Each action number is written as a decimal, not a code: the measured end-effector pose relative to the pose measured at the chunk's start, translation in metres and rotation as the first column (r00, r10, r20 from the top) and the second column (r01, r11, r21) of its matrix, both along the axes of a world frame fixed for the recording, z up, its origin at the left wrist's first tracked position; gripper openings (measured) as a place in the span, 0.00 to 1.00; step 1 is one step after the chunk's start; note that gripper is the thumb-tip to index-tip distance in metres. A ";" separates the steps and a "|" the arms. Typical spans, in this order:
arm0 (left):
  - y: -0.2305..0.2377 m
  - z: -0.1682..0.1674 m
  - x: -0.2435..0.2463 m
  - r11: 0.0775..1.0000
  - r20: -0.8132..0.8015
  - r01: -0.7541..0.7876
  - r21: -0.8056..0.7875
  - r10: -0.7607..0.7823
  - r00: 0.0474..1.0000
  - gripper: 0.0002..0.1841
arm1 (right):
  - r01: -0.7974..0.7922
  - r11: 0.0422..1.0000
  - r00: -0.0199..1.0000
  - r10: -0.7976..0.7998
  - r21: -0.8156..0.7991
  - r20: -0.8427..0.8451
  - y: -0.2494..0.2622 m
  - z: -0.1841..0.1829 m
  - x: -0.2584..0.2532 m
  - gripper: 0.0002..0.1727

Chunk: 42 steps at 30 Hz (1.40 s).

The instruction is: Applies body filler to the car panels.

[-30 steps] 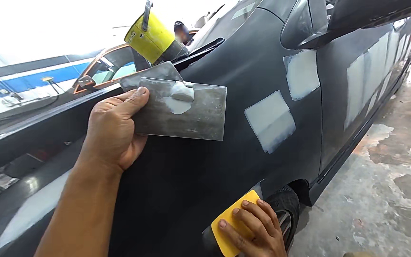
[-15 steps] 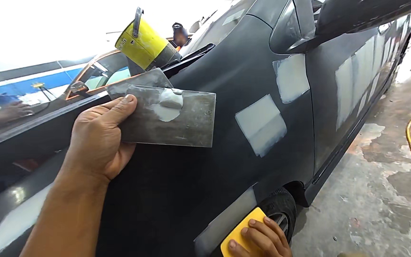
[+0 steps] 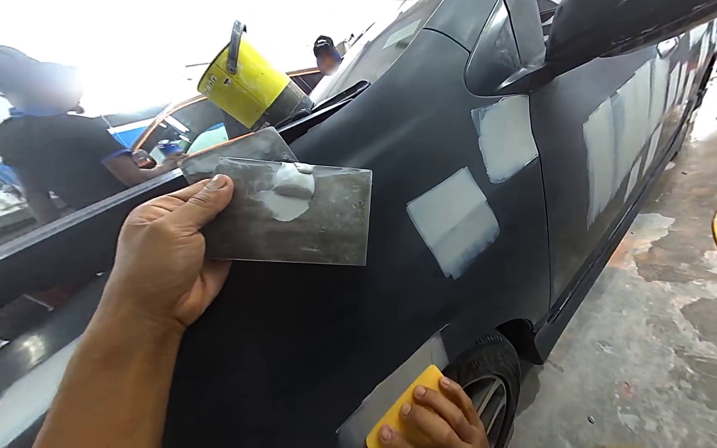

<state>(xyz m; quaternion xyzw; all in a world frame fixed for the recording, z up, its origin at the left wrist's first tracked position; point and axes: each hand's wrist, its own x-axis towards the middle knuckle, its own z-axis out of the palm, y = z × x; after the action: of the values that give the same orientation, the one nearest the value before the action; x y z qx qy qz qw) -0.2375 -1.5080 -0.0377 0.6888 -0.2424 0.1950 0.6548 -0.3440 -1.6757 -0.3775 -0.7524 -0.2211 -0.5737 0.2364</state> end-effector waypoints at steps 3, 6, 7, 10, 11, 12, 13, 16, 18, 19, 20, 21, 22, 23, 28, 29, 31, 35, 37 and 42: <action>0.000 -0.001 0.000 1.000 0.000 -0.003 -0.005 0.003 1.000 0.13 | 0.027 1.000 0.993 -0.028 -0.012 -0.114 -0.006 -0.016 -0.018 0.20; 0.000 0.000 0.001 1.000 0.003 -0.005 -0.002 0.005 1.000 0.13 | 0.038 0.996 0.986 -0.025 0.076 -0.166 -0.015 -0.008 -0.034 0.19; 0.001 0.000 0.001 1.000 0.007 -0.004 -0.003 0.004 1.000 0.13 | 0.039 0.993 0.989 -0.022 0.112 -0.148 -0.018 -0.001 -0.034 0.19; 0.001 -0.001 0.001 1.000 0.010 -0.011 0.004 0.011 1.000 0.13 | 0.064 0.988 0.994 -0.051 0.141 -0.093 -0.027 0.019 -0.019 0.19; 0.000 -0.001 0.000 1.000 0.008 -0.014 0.003 0.014 1.000 0.13 | 0.078 0.988 0.995 -0.069 0.130 -0.075 -0.030 0.023 -0.013 0.19; 0.000 -0.001 0.000 1.000 0.008 -0.015 0.005 0.015 1.000 0.14 | 0.093 0.988 0.995 -0.086 0.120 -0.056 -0.033 0.027 -0.007 0.19; 0.000 -0.001 0.000 1.000 0.010 -0.018 0.004 0.017 1.000 0.14 | 0.104 0.988 0.994 -0.100 0.115 -0.038 -0.034 0.030 -0.001 0.20; 0.001 -0.001 0.001 1.000 0.011 -0.013 0.009 0.012 1.000 0.14 | 0.122 0.985 0.992 -0.123 0.123 0.002 -0.032 0.035 0.012 0.22; 0.001 -0.001 0.002 1.000 0.014 -0.024 0.009 0.024 1.000 0.13 | 0.101 0.986 0.994 -0.105 0.131 0.021 -0.028 0.032 0.019 0.22; 0.001 -0.001 0.003 1.000 0.017 -0.028 0.009 0.028 0.999 0.13 | 0.077 0.988 0.996 -0.082 0.132 0.033 -0.027 0.029 0.020 0.21; 0.002 -0.001 0.003 0.999 0.018 -0.032 0.012 0.032 0.999 0.13 | 0.048 0.991 0.998 -0.054 0.126 0.041 -0.026 0.025 0.020 0.20; 0.002 -0.002 0.004 0.999 0.021 -0.037 0.020 0.036 0.999 0.14 | 0.020 0.994 0.999 -0.025 0.111 0.041 -0.025 0.020 0.019 0.20; 0.002 -0.002 0.004 0.999 0.024 -0.039 0.030 0.038 0.999 0.14 | -0.003 0.995 0.999 -0.001 0.095 0.042 -0.025 0.013 0.017 0.19; 0.002 -0.002 0.004 0.999 0.027 -0.041 0.035 0.040 0.999 0.14 | -0.015 0.997 0.999 0.012 0.078 0.042 -0.025 0.004 0.016 0.18; 0.003 -0.002 0.005 0.999 0.032 -0.027 0.025 0.026 0.999 0.13 | 0.017 0.999 0.993 -0.011 0.047 -0.118 -0.031 -0.021 -0.013 0.19; 0.003 -0.001 0.006 0.999 0.034 -0.023 0.025 0.022 0.999 0.13 | 0.030 0.997 0.990 -0.021 0.071 -0.136 -0.034 -0.018 -0.018 0.20; 0.003 -0.002 0.006 0.999 0.038 -0.024 0.026 0.023 0.999 0.13 | 0.058 0.989 0.991 -0.041 0.133 -0.126 -0.039 -0.006 -0.020 0.20; 0.003 -0.003 0.006 0.999 0.044 -0.027 0.033 0.025 0.999 0.14 | 0.092 0.979 0.996 -0.088 0.181 -0.027 -0.048 0.022 0.004 0.20; 0.002 -0.002 0.005 0.999 0.045 -0.039 0.030 0.038 0.998 0.13 | 0.081 0.976 0.996 -0.087 0.201 0.021 -0.049 0.030 0.018 0.21; 0.010 -0.007 0.006 0.995 0.016 -0.086 0.055 0.085 0.996 0.15 | 0.118 0.961 0.991 -0.129 0.251 0.029 -0.044 -0.003 0.032 0.20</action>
<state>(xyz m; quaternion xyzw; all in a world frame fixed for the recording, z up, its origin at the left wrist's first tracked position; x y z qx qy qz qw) -0.2317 -1.4982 -0.0451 0.7153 -0.2224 0.2207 0.6246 -0.3122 -1.7198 -0.3804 -0.7160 -0.1051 -0.6273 0.2877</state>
